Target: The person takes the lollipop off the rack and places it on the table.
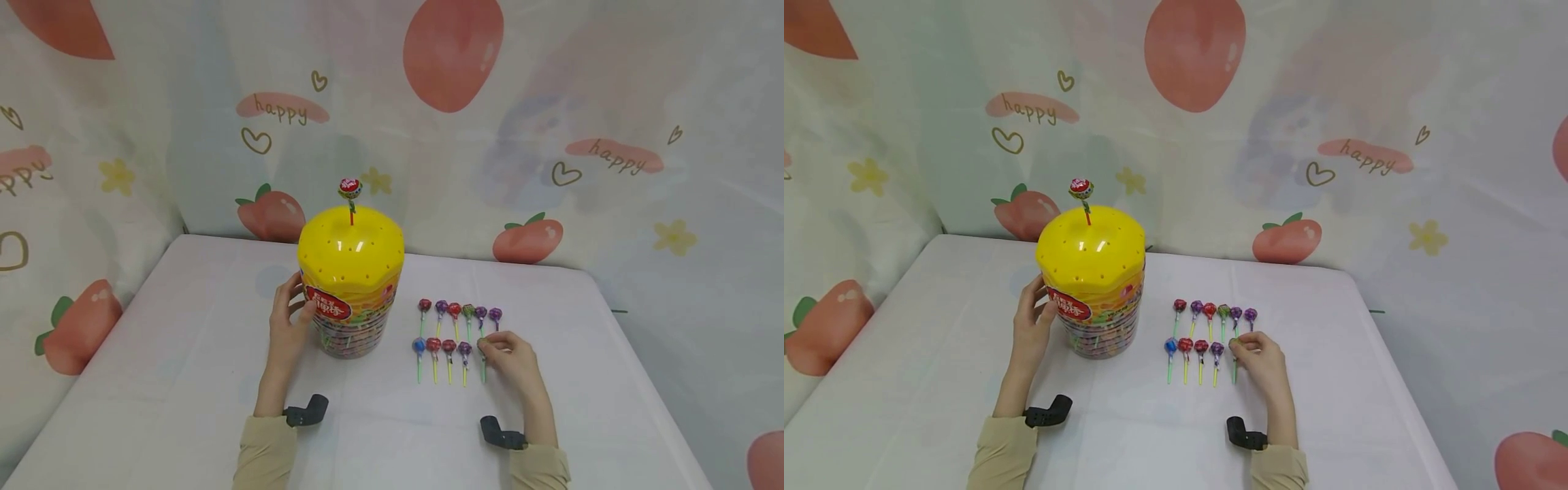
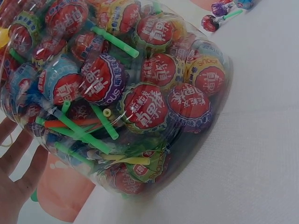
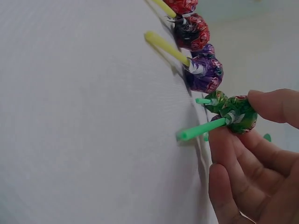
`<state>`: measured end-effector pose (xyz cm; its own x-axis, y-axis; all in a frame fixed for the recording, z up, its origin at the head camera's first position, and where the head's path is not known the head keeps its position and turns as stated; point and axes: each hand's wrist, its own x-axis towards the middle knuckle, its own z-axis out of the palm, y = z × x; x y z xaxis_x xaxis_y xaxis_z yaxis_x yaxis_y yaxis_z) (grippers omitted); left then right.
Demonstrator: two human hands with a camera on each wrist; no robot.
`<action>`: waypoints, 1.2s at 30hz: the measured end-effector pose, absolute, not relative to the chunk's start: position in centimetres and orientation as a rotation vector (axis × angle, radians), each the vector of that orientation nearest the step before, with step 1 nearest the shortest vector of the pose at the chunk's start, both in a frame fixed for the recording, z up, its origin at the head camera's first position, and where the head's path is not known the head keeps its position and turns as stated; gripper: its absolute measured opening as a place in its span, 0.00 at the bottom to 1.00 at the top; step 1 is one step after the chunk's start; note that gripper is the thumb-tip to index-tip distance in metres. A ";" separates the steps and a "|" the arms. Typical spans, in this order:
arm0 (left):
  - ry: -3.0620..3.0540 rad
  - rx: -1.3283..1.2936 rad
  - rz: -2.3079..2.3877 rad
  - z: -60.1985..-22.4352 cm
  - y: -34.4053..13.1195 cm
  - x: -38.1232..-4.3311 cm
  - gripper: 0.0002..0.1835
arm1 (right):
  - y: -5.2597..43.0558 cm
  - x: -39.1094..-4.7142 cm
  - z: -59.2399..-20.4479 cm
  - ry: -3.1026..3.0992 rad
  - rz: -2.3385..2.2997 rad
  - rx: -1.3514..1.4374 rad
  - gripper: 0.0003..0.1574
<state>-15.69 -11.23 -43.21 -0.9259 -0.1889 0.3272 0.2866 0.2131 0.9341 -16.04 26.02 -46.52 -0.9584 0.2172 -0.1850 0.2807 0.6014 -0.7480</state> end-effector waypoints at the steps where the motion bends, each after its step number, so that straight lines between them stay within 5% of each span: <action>1: -2.123 -0.090 -1.763 -43.2 -11.2 -15.7 0.31 | 26.0 -16.0 -46.7 2.739 -1.295 0.425 0.25; 20: -2.119 -0.109 -1.754 -43.2 -11.2 -15.8 0.31 | 26.1 -16.1 -47.5 2.761 -1.206 0.428 0.23; 27: -2.075 -0.144 -1.747 -47.0 -12.0 -17.7 0.31 | 26.2 -15.9 -47.2 2.749 -1.215 0.424 0.25; 36: -2.077 -0.139 -1.752 -47.0 -12.0 -17.7 0.31 | 26.7 -15.7 -46.7 2.779 -1.169 0.439 0.24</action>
<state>-17.66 -12.00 -46.95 -0.9080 -0.1880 0.3744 0.3373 0.2017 0.9195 -15.67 26.70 -46.68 -0.9540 0.2261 -0.1969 0.2988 0.6648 -0.6846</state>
